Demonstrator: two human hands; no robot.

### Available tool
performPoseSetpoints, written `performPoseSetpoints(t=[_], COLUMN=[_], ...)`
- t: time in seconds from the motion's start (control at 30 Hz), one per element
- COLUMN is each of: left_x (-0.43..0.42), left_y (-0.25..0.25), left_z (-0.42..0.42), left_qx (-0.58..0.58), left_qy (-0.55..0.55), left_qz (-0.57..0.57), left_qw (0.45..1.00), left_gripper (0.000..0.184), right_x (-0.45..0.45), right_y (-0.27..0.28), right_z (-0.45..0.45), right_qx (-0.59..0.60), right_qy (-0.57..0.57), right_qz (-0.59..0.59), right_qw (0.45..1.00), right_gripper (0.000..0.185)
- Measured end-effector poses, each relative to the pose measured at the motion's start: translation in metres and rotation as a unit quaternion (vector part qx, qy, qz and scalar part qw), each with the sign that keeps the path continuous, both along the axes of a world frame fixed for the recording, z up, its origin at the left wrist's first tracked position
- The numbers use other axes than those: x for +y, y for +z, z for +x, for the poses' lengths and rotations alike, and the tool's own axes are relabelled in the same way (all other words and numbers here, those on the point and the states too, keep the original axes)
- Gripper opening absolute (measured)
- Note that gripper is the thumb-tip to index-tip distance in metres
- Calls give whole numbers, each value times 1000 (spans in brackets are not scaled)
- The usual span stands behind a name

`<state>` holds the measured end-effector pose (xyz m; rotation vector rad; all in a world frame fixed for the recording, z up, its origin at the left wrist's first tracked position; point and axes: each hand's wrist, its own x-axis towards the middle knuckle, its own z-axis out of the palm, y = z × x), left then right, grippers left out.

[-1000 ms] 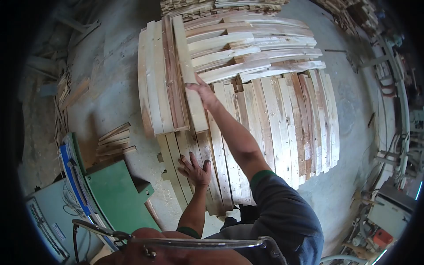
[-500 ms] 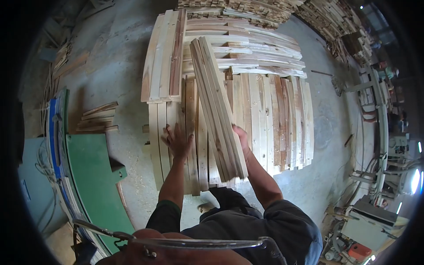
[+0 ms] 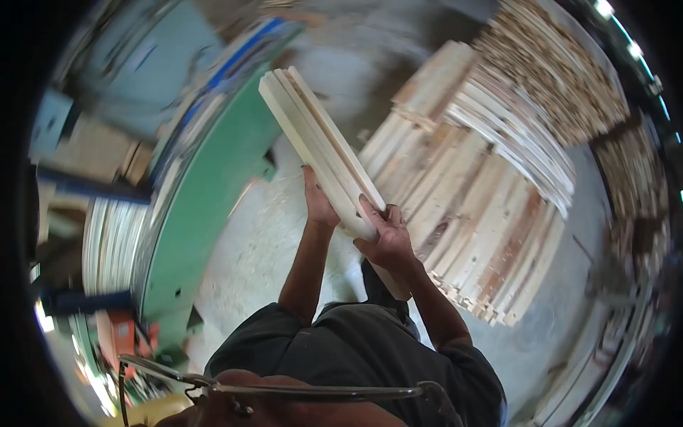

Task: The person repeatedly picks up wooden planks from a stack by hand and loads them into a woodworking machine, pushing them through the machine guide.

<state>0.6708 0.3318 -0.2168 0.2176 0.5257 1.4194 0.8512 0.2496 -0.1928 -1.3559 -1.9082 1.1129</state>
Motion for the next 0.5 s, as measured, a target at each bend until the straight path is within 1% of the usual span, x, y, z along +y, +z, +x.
performPoseSetpoints(t=[0.03,0.07,0.1,0.17,0.2,0.23,0.3,0.33,0.5], left_x=[-25,-48,-75,-129,-159,-188,-242,-265,-366], left_y=[10,5,14,34,45,55,72,75,98], left_z=[-26,-55,-79,-124,-144,-164,-202,-221,-287], left_qx=[-28,-10,-3,-80,-112,-105,-128,-132,-133], left_qy=[57,66,100,110,132,165,207,231,330], left_qz=[10,44,54,166,168,180,240,253,320], left_qw=[998,997,994,977,970,964,940,930,878], left_gripper=[83,88,88,96,99,99,99,98,96], right_x=[-17,-33,-50,-87,-107,-127,-167,-182,-254], right_y=[17,36,46,64,72,83,103,109,141], right_z=[-27,-53,-76,-121,-144,-165,-204,-221,-292], right_qx=[-106,-126,-118,-177,-195,-185,-187,-187,-183], right_qy=[17,47,79,124,141,172,214,241,336], right_qz=[85,81,94,194,248,262,341,362,396], right_qw=[991,988,985,957,938,931,896,881,835], right_gripper=[91,91,91,88,86,86,85,84,84])
